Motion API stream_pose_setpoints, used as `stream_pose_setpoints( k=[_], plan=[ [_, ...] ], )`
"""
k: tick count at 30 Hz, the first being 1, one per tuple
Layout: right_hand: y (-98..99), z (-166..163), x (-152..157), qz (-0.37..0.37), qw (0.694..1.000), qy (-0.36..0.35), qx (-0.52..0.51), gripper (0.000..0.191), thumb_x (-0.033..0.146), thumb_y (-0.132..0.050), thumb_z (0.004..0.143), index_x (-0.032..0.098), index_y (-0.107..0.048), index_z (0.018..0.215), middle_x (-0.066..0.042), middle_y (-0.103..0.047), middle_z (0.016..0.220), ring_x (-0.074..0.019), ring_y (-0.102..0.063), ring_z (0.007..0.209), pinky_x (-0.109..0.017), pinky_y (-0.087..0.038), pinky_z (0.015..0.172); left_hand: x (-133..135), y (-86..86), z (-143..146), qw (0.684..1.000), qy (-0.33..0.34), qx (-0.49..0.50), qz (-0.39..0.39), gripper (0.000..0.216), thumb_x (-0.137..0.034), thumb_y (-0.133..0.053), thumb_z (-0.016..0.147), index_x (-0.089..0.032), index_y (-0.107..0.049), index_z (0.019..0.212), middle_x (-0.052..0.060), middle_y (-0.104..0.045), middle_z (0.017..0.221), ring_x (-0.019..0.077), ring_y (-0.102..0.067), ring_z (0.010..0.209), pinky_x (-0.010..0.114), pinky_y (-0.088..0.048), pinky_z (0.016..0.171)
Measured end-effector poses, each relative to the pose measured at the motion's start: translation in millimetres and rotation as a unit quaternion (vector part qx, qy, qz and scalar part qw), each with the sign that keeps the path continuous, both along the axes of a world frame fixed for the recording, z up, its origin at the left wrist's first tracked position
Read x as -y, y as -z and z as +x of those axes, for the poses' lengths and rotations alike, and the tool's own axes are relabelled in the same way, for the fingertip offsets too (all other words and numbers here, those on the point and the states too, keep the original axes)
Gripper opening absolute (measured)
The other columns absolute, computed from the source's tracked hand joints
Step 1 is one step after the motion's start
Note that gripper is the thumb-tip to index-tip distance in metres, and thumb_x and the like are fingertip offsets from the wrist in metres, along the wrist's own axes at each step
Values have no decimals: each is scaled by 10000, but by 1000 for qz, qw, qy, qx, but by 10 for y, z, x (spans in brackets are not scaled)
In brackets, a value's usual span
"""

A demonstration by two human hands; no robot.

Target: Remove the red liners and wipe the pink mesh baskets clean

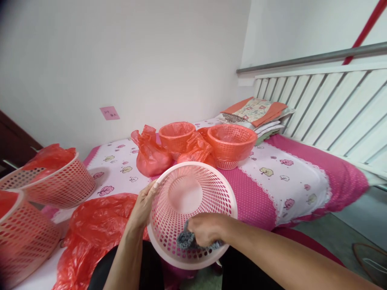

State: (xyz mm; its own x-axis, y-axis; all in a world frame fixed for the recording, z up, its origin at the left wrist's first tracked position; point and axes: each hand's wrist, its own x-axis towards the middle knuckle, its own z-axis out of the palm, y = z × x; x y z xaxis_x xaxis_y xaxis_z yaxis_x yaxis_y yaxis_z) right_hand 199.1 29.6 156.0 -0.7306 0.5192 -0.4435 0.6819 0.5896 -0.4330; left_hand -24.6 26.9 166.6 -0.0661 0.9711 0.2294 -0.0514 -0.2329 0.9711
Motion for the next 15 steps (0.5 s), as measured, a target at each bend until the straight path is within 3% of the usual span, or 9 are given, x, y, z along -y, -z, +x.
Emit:
stream_pose_setpoints(
  k=[3,5,8,10,13,15],
  plan=[
    [-107,111,199,-38,997,1,-65,154,126,-704,763,203,-801,853,-20,-720,739,-179,-638,671,-262,-401,567,6,13,-5,1000,6,1,-5,445,-569,-684,978,-232,-816,1236,92,-804,1350,329,-721,1285,430,-555,1101],
    [-136,163,300,-119,984,20,-130,180,199,-748,774,214,-826,936,-12,-754,797,-179,-669,748,-255,-466,660,11,9,-8,1000,11,-2,-7,439,-569,-681,983,-229,-820,1223,92,-813,1330,324,-725,1277,428,-547,1114],
    [-172,251,367,-298,913,54,-271,293,373,-820,771,202,-840,1008,-14,-791,882,-187,-705,830,-274,-545,804,23,-23,-8,1000,4,-9,-10,474,-592,-684,972,-216,-817,1227,103,-819,1313,334,-729,1268,438,-551,1110],
    [-204,319,331,-353,857,105,-360,336,440,-828,787,197,-840,1019,-26,-806,932,-205,-730,903,-306,-568,881,35,-51,-10,1000,0,-17,-12,509,-608,-681,966,-210,-808,1257,109,-809,1334,344,-718,1288,448,-547,1117],
    [-228,373,145,-286,826,201,-443,318,440,-792,849,206,-820,1063,-46,-816,1021,-236,-743,1014,-358,-572,963,52,-73,-14,999,-6,-37,-9,543,-620,-673,964,-207,-793,1296,109,-792,1373,351,-686,1342,462,-518,1157],
    [-207,328,-42,-206,844,245,-430,298,417,-745,900,194,-798,1090,-68,-816,1037,-250,-751,982,-374,-592,914,58,-67,-14,999,-8,-49,-1,544,-619,-664,970,-207,-792,1300,108,-788,1379,353,-670,1363,467,-504,1174]
  ],
)
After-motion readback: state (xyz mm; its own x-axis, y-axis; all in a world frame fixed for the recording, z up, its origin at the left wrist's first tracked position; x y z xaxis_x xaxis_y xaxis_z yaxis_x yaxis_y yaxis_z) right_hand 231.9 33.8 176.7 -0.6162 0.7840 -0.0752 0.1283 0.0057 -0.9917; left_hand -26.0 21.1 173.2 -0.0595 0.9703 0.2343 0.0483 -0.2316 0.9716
